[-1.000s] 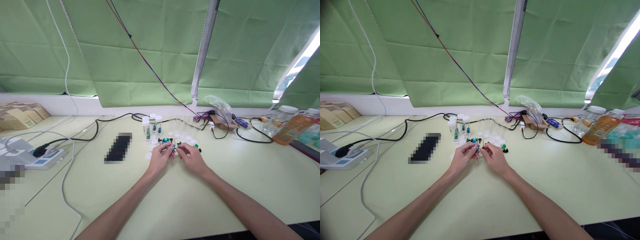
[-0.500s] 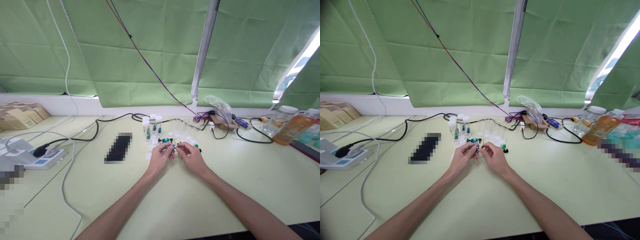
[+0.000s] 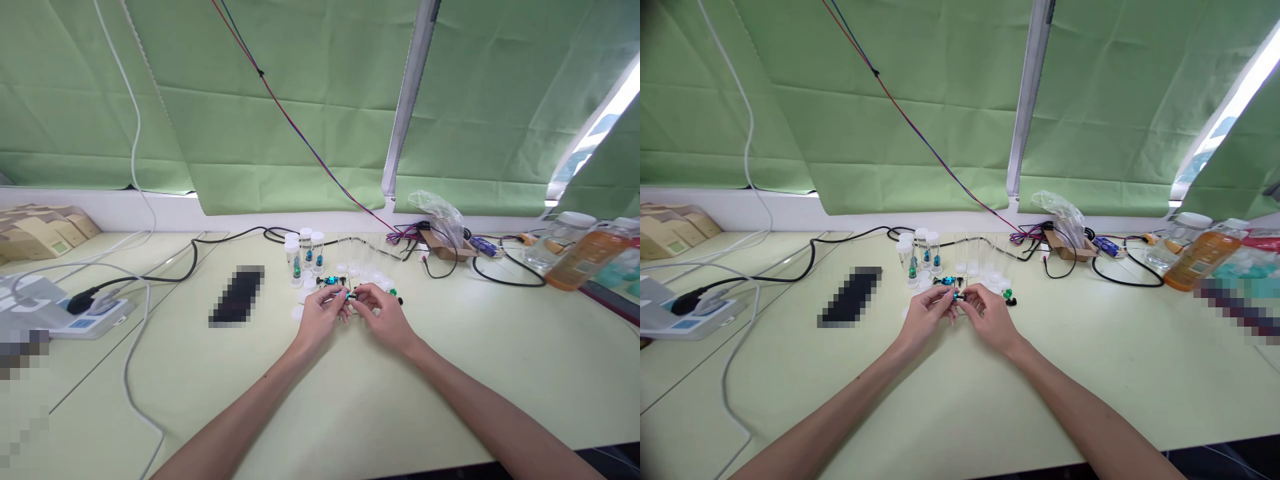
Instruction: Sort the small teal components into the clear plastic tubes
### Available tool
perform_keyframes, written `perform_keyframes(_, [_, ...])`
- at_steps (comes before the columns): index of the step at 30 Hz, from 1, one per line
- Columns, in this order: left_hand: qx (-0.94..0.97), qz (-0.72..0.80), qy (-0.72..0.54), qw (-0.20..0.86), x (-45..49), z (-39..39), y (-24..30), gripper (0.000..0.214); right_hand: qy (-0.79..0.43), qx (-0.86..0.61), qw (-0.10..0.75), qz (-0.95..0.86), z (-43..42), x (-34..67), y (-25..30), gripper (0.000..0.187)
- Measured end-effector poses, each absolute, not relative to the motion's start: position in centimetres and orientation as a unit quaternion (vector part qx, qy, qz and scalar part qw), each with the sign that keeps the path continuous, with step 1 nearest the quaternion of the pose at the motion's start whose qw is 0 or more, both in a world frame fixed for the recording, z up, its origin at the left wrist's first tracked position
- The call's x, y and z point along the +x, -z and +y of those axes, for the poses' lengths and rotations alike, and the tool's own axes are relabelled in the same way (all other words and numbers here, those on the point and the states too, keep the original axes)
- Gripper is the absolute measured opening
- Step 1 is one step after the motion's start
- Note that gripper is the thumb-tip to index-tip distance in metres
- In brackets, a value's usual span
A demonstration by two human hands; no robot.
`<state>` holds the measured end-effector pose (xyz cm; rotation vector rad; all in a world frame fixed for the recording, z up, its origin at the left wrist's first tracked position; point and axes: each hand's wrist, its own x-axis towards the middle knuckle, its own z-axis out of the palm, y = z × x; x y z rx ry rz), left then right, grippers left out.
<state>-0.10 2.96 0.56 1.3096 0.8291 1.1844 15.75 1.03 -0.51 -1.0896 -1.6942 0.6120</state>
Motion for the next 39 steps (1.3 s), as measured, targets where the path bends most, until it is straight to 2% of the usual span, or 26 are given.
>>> perform_keyframes(9, [0.559, 0.351, -0.501, 0.56, -0.07, 2.98, -0.33, 0.029, -0.245, -0.453, 0.484, -0.708, 1.04, 15.77, 0.47, 0.016])
perform_keyframes(28, [0.574, 0.33, -0.491, 0.567, -0.08, 3.13, -0.19, 0.037, -0.228, -0.485, 0.455, -0.711, 0.99, 15.84, 0.36, 0.04])
perform_keyframes(33, [0.566, 0.347, -0.501, 0.556, -0.14, 3.09, -0.34, 0.037, -0.257, -0.475, 0.469, -0.699, 1.01, 15.8, 0.45, 0.025])
perform_keyframes(39, [0.552, 0.345, -0.524, 0.55, -0.02, 3.07, -0.31, 0.032, -0.254, -0.456, 0.484, -0.703, 0.91, 15.8, 0.39, 0.02])
